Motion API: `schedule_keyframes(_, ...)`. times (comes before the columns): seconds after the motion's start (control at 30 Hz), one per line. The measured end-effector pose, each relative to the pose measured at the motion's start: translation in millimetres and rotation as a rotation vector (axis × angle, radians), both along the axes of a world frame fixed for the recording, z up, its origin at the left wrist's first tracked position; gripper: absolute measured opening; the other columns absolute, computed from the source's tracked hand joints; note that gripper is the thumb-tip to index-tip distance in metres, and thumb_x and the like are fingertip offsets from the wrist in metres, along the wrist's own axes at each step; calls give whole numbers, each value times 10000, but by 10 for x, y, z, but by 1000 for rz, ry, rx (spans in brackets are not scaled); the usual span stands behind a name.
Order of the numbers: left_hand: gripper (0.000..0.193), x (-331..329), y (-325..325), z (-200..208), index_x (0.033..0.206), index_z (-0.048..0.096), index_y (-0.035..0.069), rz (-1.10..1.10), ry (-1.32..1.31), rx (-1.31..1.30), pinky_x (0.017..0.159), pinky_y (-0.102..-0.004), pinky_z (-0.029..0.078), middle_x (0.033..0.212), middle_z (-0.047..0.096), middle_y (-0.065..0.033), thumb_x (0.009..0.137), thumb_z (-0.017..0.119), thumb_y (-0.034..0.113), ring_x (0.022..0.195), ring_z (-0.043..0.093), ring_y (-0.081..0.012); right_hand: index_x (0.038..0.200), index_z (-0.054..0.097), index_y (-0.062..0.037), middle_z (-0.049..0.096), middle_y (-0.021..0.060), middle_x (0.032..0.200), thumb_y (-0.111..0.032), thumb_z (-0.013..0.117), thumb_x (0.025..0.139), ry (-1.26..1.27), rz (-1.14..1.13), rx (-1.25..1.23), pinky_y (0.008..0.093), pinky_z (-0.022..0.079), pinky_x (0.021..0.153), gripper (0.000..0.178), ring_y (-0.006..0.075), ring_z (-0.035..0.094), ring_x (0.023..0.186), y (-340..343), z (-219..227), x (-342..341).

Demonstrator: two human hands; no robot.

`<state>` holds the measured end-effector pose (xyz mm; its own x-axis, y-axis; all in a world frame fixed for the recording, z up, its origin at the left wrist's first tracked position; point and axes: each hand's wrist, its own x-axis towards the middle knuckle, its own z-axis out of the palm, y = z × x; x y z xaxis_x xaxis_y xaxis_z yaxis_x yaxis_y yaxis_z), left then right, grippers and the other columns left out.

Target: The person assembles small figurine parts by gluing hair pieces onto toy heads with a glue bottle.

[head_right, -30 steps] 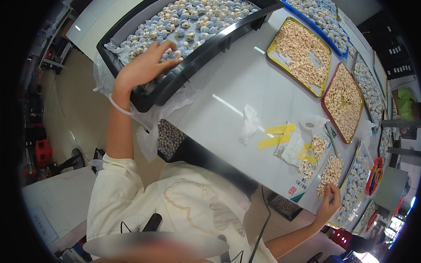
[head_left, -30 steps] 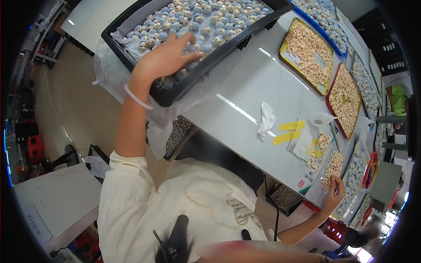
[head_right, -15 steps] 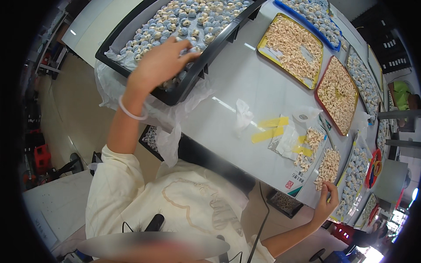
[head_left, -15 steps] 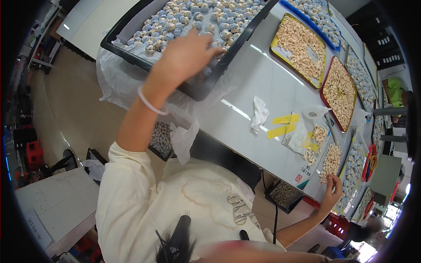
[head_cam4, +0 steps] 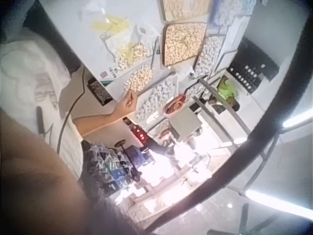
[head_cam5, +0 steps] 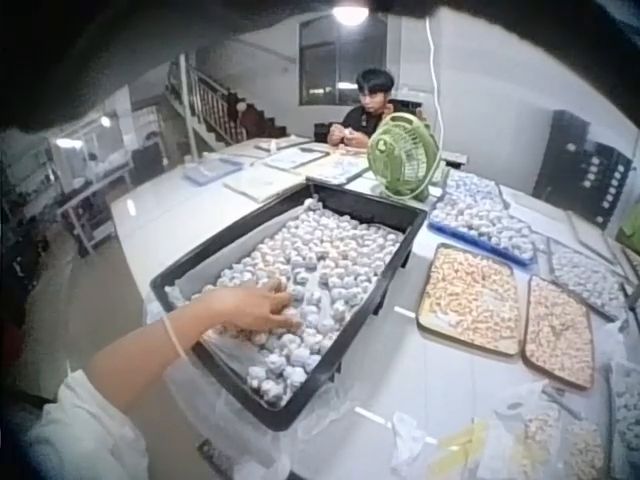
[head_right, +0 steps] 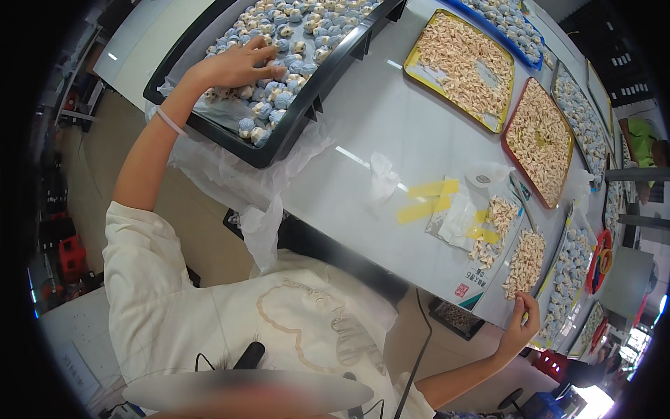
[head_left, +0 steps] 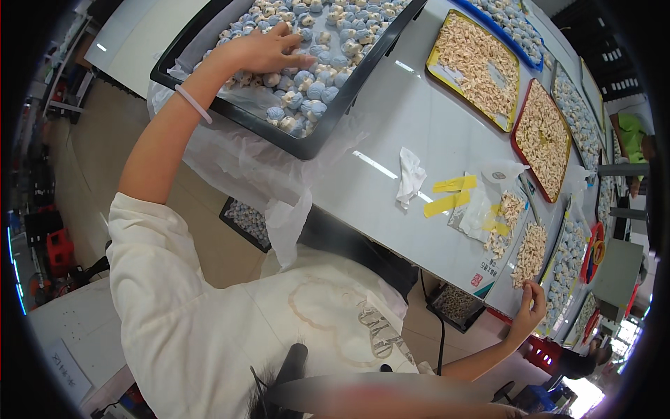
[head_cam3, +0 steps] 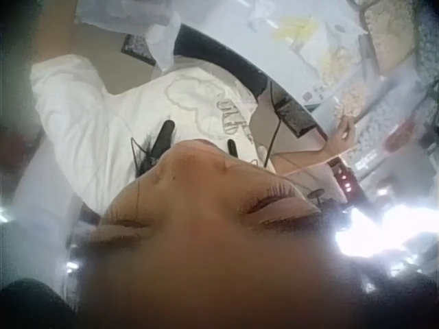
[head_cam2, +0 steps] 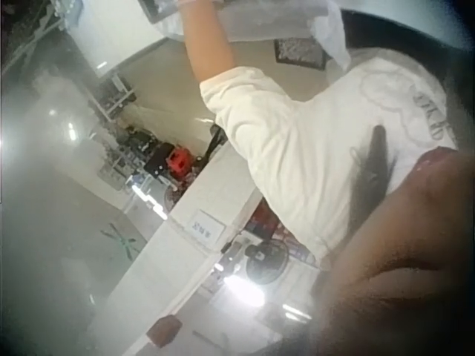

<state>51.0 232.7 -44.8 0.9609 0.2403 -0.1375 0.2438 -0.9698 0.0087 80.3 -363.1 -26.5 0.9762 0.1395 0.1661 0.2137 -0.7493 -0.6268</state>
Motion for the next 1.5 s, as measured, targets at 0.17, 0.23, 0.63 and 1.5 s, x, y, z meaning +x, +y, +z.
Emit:
schedule_keyframes(0.17,634,32,-17,199,1012,554,87,103,185,-308,796,-351,424,1064,483,-106,712,461,637,859,546,-246,839,571,35,577,65,799,-78,509,827,4,-27,21,234,414,722,129,127,521,761,-22,-24,-23)
schedule_keyframes(0.23,590,-5,-122,302,962,582,74,150,243,-481,698,-274,442,927,540,-68,721,482,603,799,543,-196,839,570,36,577,66,800,-80,512,825,5,-32,2,234,411,719,131,127,523,757,-42,-38,-16)
schedule_keyframes(0.63,386,-31,-562,296,871,536,43,-113,-159,-524,568,-298,413,768,540,-79,814,482,421,616,510,-184,824,570,30,579,61,782,-85,516,819,-3,3,-36,230,395,700,127,123,513,739,102,4,70)
schedule_keyframes(1.5,321,-129,-331,760,968,527,91,107,98,-234,666,-317,411,781,538,-93,831,475,377,741,531,-229,819,563,30,567,56,782,-56,506,816,-8,-10,-45,232,384,699,104,121,500,740,45,48,47)
